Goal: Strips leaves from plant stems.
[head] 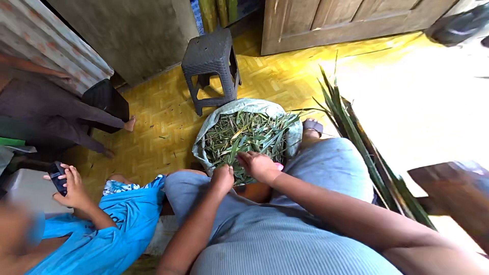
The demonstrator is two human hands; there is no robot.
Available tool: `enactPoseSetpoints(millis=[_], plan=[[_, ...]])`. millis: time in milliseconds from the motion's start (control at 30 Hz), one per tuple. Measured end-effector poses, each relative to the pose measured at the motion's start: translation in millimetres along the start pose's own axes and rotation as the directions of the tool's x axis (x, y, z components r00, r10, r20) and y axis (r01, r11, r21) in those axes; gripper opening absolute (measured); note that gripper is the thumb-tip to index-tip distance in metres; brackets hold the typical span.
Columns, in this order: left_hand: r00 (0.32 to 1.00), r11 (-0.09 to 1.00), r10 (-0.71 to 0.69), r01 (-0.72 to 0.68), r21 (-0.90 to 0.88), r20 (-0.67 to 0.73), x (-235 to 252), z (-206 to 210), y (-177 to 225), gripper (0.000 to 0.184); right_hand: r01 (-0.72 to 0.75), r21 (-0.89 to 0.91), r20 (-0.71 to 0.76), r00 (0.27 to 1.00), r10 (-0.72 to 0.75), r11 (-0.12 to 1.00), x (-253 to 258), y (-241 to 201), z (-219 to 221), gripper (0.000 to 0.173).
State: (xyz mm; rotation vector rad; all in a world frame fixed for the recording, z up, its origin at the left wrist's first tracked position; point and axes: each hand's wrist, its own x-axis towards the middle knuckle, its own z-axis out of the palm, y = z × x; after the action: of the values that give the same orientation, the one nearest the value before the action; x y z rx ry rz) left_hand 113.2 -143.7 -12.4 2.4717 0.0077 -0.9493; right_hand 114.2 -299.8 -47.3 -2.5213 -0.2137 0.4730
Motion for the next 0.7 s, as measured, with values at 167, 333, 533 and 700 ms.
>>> enactPoseSetpoints(millis=[167,333,533,700], plan=[[1.0,1.0,0.024,-0.024,0.017,0.0,-5,1,-2,0.044,-0.107,-0.023,-0.014,0.994,0.106,0.994,21,17,-15,0.043],[1.0,1.0,0.025,-0.025,0.006,-0.007,-6,1,-6,0.044,-0.213,0.099,-0.195,0.954,0.229,0.972,33,40,-27,0.043],[0.998,0.994,-0.005,0.012,0.105,-0.064,-4,4,0,0.047,-0.11,0.168,0.016,0.994,0.108,0.98,6,7,-22,0.042],[0.994,0.96,-0.062,0.083,0.268,-0.086,-7,8,11,0.049,-0.064,0.017,0.134,0.989,0.061,0.998,-2,-12,-13,0.045]])
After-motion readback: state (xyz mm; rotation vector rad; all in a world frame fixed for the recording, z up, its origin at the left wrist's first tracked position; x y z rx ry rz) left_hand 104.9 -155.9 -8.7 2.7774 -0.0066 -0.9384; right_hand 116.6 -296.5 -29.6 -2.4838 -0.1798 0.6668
